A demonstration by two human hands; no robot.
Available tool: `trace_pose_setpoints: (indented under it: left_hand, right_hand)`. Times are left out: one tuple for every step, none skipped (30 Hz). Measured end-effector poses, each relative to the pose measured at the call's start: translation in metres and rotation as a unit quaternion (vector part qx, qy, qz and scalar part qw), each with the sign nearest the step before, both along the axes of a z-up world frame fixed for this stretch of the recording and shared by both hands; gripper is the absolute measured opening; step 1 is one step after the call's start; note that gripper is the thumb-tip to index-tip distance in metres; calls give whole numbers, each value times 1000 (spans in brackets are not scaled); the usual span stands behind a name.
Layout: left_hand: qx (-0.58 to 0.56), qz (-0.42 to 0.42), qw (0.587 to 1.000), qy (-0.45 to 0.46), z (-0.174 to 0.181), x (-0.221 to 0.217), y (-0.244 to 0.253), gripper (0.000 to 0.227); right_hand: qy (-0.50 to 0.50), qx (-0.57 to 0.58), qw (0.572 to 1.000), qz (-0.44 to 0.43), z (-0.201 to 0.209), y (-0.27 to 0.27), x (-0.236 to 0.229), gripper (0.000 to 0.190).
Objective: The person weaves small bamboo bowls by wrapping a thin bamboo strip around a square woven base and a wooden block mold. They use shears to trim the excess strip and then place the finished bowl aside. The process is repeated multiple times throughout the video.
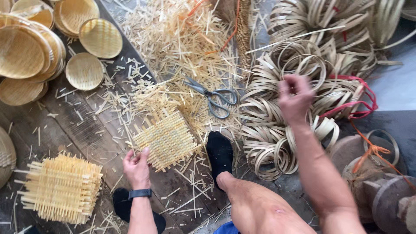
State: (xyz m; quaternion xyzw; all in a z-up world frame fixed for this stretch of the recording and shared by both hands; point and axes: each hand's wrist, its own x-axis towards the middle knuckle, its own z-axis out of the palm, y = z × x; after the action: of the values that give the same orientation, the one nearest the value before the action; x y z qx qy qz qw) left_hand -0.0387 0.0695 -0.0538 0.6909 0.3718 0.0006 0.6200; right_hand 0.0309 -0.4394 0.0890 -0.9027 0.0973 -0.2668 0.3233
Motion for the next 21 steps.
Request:
trace_pose_setpoints:
  left_hand:
    - [-2,11,1000,6,5,1,2,67]
    - [-5,22,1000,12,11,2,5,65]
    - [-7,37,999,19,16,2,7,63]
    - [-15,36,999,7,18,3,6,61]
    - [-20,36,999,-6,20,2,8,59]
    - [-26,36,999,-19,21,2,10,57]
    - [-25,36,999,-23,23,2,12,56]
    - [-24,36,999,-28,24,3,14,55]
    - [-22,36,999,-34,25,3,16,54]
    - [-10,34,999,-37,26,2,17,53]
    - [0,33,999,-43,28,2,17,53]
    - [11,33,998,-48,30,2,18,52]
    - [12,32,998,-51,33,2,18,51]
    - [13,31,998,-53,36,3,17,51]
    - [15,34,998,-58,37,3,15,50]
    - [-5,27,997,-67,37,4,12,51]
    - [-20,24,996,-78,38,5,7,52]
    - [-35,21,995,-88,39,7,2,53]
    - [-26,13,995,-97,40,7,-1,52]
    - [-17,5,994,-105,43,8,-5,50]
    - [10,7,993,-119,51,9,-7,50]
  right_hand:
    - [49,-14,997,-53,10,-28,-4,22]
    - [123,-73,988,-63,18,-54,-11,23]
    - [197,-131,969,-69,23,-75,-17,26]
    - [227,-196,953,-46,23,-90,-22,27]
    - [254,-258,932,-22,19,-100,-26,28]
    - [280,-320,905,2,13,-107,-30,30]
    - [284,-348,893,6,7,-111,-33,30]
    - [289,-375,881,10,2,-115,-37,31]
    - [292,-402,868,13,-4,-119,-39,31]
    - [287,-379,879,19,-9,-122,-42,25]
    - [281,-357,890,25,-12,-125,-41,18]
    - [274,-335,901,30,-12,-127,-41,12]
    - [268,-321,908,33,-14,-127,-41,20]
    - [263,-306,914,36,-16,-126,-41,27]
    - [254,-291,921,42,-19,-125,-37,34]
    - [232,-287,929,35,-25,-125,-34,36]
    - [208,-279,937,34,-36,-123,-28,37]
    - [184,-272,944,32,-50,-120,-23,39]
    - [189,-249,950,24,-61,-119,-18,29]
    - [195,-226,954,17,-66,-125,-16,19]
    - [194,-270,943,-9,-67,-132,-15,16]
